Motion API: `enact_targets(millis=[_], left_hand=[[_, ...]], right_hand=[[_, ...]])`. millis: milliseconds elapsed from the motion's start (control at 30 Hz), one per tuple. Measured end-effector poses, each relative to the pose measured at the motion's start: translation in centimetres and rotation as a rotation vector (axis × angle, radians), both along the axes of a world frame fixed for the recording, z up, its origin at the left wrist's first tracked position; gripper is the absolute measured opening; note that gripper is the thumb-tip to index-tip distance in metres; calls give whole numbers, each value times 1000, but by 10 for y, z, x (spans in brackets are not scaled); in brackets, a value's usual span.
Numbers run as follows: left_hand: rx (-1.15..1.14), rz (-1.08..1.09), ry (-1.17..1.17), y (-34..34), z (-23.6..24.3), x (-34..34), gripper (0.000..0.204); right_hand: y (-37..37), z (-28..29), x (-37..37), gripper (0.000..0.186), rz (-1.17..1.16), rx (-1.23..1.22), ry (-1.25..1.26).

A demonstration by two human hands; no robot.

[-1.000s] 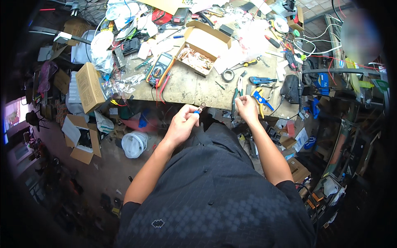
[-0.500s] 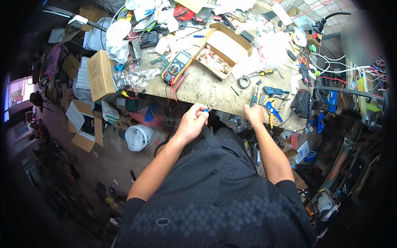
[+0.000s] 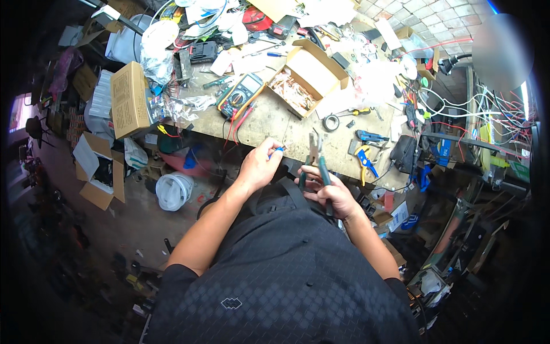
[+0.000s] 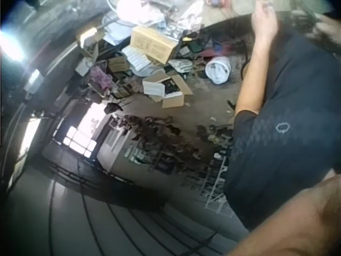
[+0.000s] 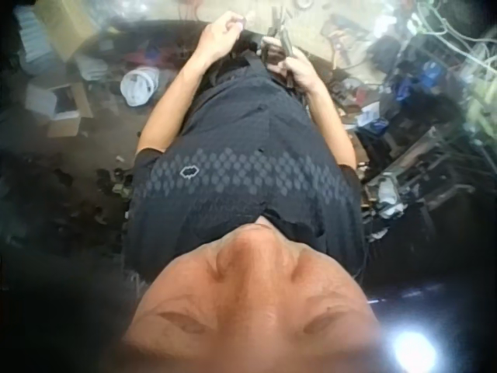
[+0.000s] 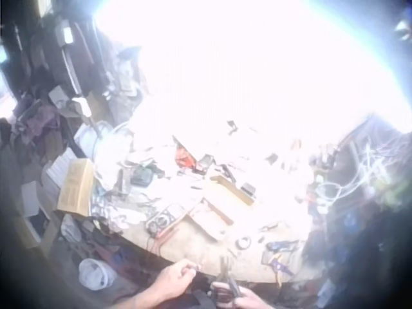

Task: The person works at a cluttered workbench, stripping and twisting wires, then uses pliers and a hammer on a yellow cylindrical object on the floor. They return to the bench to continue manipulating small components and wires.

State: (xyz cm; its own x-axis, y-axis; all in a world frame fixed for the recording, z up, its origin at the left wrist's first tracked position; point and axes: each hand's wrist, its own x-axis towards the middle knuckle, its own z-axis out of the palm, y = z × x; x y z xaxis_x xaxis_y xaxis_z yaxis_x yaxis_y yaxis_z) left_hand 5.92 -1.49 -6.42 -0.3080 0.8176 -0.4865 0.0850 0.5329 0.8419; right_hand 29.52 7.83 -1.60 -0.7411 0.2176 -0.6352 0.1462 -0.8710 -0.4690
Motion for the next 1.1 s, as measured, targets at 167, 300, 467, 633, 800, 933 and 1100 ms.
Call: enact_targets(millis=[167, 300, 467, 633, 800, 933, 1100], left_hand=[[45, 32, 157, 1, -7, -9, 20], [21, 23, 307, 1, -10, -11, 20], [-8, -23, 403, 1, -2, -13, 16], [21, -38, 475, -3, 3, -12, 12], [52, -44, 531, -6, 5, -12, 11], [37, -63, 543, -8, 6, -13, 11], [59, -49, 565, -11, 2, -12, 11]], right_hand=[[2, 2, -17, 73, 232, 229, -208], [-2, 13, -34, 67, 442, 338, -299], [-8, 26, -53, 67, 450, 252, -349], [-8, 37, -64, 67, 424, 215, -390], [-8, 34, -66, 64, 472, 279, -412], [-12, 29, -63, 58, 472, 335, -419], [-16, 33, -68, 52, 473, 352, -465]])
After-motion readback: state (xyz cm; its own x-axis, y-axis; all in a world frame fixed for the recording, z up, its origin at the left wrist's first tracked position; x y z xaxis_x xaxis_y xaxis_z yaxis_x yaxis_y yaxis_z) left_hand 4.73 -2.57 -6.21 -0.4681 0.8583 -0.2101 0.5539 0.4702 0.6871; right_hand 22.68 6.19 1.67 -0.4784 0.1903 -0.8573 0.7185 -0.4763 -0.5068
